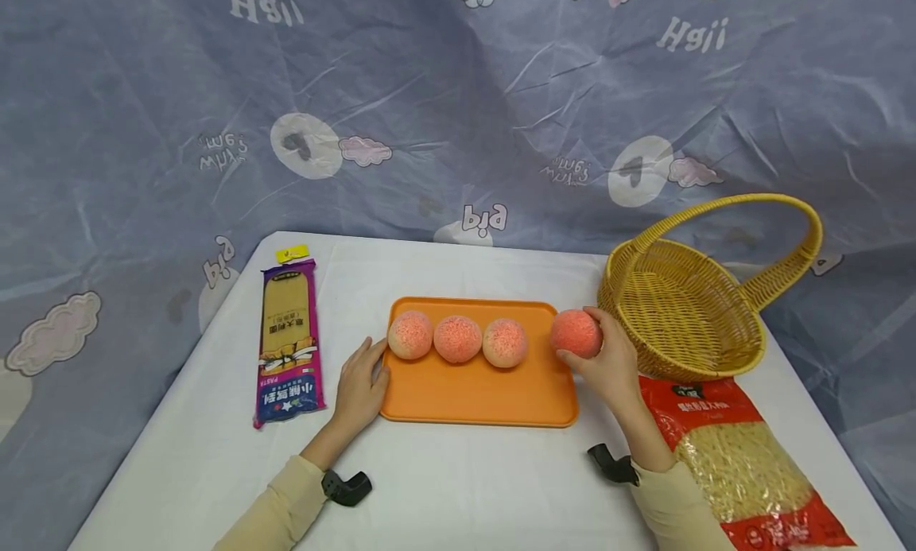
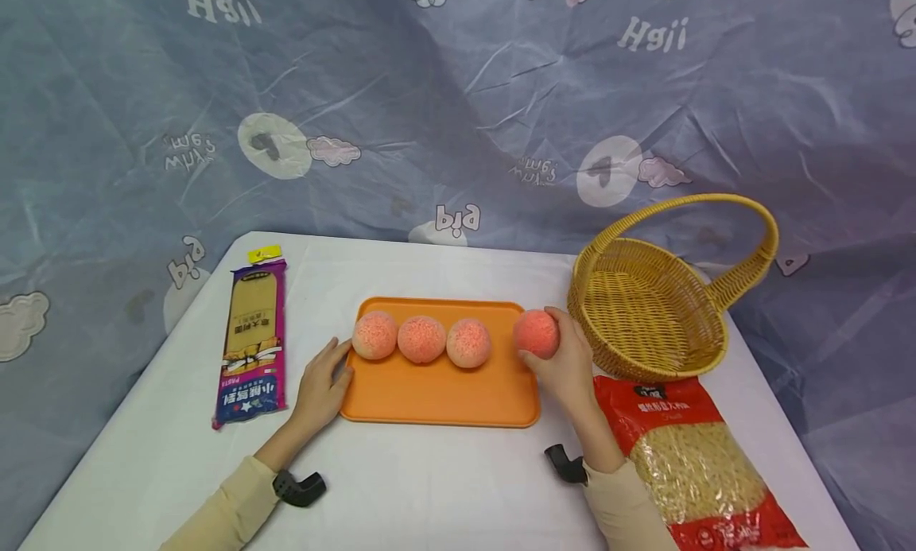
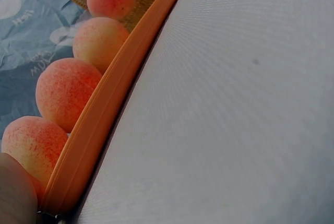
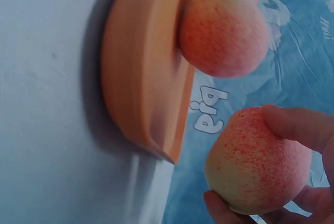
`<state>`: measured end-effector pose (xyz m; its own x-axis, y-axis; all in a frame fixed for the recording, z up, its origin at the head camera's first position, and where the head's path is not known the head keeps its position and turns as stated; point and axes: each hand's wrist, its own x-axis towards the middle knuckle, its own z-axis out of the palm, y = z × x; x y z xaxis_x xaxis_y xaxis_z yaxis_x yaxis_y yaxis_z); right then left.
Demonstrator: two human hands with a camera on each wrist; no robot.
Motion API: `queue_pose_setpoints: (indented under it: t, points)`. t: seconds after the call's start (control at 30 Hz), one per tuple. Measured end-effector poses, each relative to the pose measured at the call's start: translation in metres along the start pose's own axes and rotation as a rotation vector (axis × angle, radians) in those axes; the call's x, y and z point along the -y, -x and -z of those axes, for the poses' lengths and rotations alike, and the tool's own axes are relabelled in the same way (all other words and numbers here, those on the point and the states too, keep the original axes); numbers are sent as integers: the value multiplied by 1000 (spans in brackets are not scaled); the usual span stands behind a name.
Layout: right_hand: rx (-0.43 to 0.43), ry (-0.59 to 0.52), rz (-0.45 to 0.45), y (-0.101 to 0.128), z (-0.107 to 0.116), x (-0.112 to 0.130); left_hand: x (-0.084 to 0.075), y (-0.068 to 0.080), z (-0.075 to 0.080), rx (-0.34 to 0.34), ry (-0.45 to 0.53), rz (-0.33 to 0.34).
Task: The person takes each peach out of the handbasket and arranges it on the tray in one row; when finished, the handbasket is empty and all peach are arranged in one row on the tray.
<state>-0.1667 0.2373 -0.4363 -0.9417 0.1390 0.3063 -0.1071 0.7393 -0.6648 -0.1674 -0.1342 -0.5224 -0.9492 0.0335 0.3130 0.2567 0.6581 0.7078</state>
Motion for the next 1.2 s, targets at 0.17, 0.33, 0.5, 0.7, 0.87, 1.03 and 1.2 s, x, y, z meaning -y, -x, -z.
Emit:
queue_pose_setpoints:
  t: [0.17,0.33,0.5,0.7,0.87,1.03,1.2]
  points:
    - [91,22,22,-2,-12,-1,1,0,-1,-22,-9,-20]
    - [148,32,26,-3,-22,-4,0,0,0,-15,1,-7]
    - [178,30,37,-4,-27,-6,-1,0,1,2,10,9]
    - [202,21,49,-4,-30,-6,-1,0,2,12,19,19]
    - [228,13,47,-2,-30,-4,-1,0,2,13,12,18]
    - [238,20,46,-2,-30,-3,-1,0,2,10,13,19]
    - [255,19,42,0,-27,-1,-1,0,1,10,16,17]
